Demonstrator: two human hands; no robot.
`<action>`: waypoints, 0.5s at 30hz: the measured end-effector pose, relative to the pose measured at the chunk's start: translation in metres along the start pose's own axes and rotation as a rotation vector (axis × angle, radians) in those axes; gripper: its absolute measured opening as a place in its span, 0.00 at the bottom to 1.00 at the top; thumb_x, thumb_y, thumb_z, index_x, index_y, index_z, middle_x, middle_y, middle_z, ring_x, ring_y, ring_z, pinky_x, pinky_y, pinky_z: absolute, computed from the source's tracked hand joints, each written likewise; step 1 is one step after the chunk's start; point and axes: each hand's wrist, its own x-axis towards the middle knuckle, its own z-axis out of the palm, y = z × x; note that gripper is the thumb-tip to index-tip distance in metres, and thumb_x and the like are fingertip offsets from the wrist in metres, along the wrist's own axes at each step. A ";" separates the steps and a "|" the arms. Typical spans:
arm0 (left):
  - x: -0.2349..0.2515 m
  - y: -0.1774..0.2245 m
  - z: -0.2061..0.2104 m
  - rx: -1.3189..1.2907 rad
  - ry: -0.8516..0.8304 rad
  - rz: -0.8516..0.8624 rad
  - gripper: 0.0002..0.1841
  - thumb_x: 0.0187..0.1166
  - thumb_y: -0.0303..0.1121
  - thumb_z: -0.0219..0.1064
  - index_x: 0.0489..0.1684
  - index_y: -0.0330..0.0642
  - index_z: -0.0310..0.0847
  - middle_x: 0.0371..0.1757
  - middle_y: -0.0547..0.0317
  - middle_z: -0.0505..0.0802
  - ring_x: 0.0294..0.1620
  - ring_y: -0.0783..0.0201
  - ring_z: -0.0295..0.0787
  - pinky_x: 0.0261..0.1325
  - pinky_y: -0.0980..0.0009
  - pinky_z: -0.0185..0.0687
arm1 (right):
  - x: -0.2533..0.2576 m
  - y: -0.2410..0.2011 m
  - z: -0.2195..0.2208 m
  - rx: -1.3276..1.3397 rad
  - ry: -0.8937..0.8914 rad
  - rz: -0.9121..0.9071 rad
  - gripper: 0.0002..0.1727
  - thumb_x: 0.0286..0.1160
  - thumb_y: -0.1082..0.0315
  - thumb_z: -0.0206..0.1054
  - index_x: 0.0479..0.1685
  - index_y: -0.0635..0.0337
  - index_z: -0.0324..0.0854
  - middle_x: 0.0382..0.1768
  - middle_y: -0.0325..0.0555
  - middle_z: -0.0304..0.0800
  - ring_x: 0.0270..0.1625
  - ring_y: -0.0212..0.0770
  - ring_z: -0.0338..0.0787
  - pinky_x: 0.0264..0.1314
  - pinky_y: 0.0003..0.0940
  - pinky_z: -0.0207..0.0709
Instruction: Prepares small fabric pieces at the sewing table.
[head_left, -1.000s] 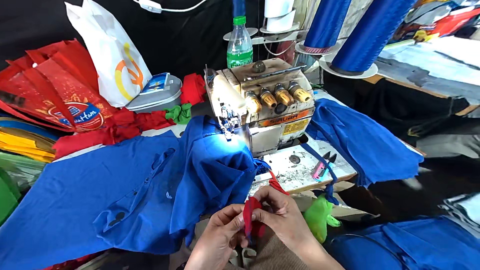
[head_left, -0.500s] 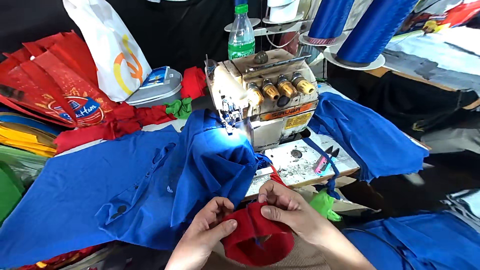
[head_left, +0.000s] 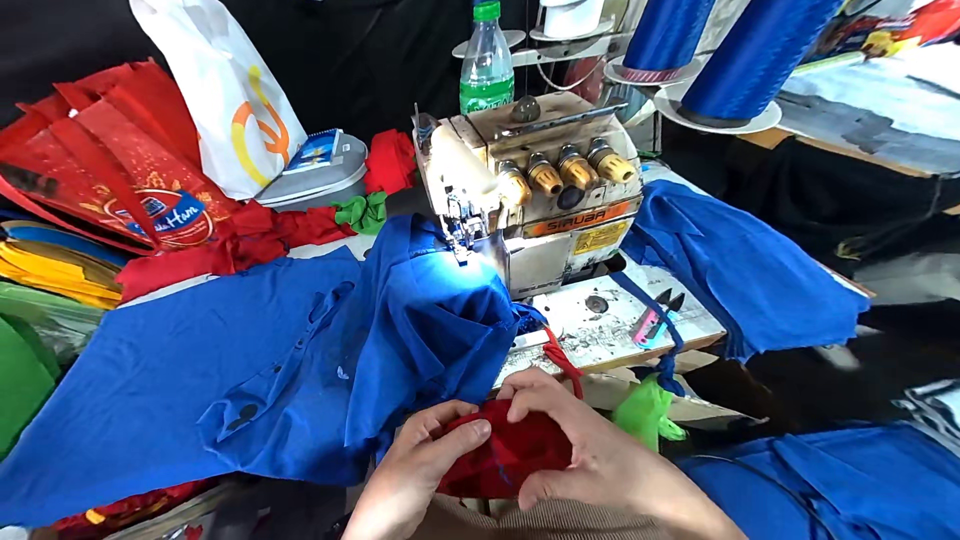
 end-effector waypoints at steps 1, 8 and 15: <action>0.000 -0.001 0.000 -0.026 -0.007 0.002 0.07 0.80 0.33 0.65 0.42 0.46 0.90 0.35 0.70 0.93 0.37 0.76 0.90 0.44 0.76 0.87 | 0.000 0.001 0.003 -0.076 0.009 -0.038 0.28 0.64 0.47 0.80 0.59 0.50 0.78 0.63 0.46 0.80 0.67 0.32 0.80 0.62 0.27 0.81; -0.001 -0.003 0.005 -0.128 -0.036 -0.010 0.08 0.82 0.32 0.64 0.43 0.44 0.90 0.35 0.67 0.95 0.36 0.75 0.91 0.42 0.76 0.88 | -0.002 0.006 0.021 -0.100 0.207 -0.123 0.10 0.77 0.55 0.73 0.49 0.46 0.88 0.57 0.42 0.83 0.60 0.24 0.83 0.61 0.17 0.80; -0.002 -0.005 0.005 -0.125 -0.032 -0.015 0.06 0.79 0.31 0.67 0.43 0.45 0.90 0.36 0.67 0.94 0.35 0.76 0.90 0.39 0.78 0.87 | -0.005 0.011 0.021 -0.069 0.232 -0.159 0.08 0.81 0.57 0.69 0.47 0.49 0.89 0.57 0.42 0.84 0.59 0.23 0.84 0.62 0.16 0.80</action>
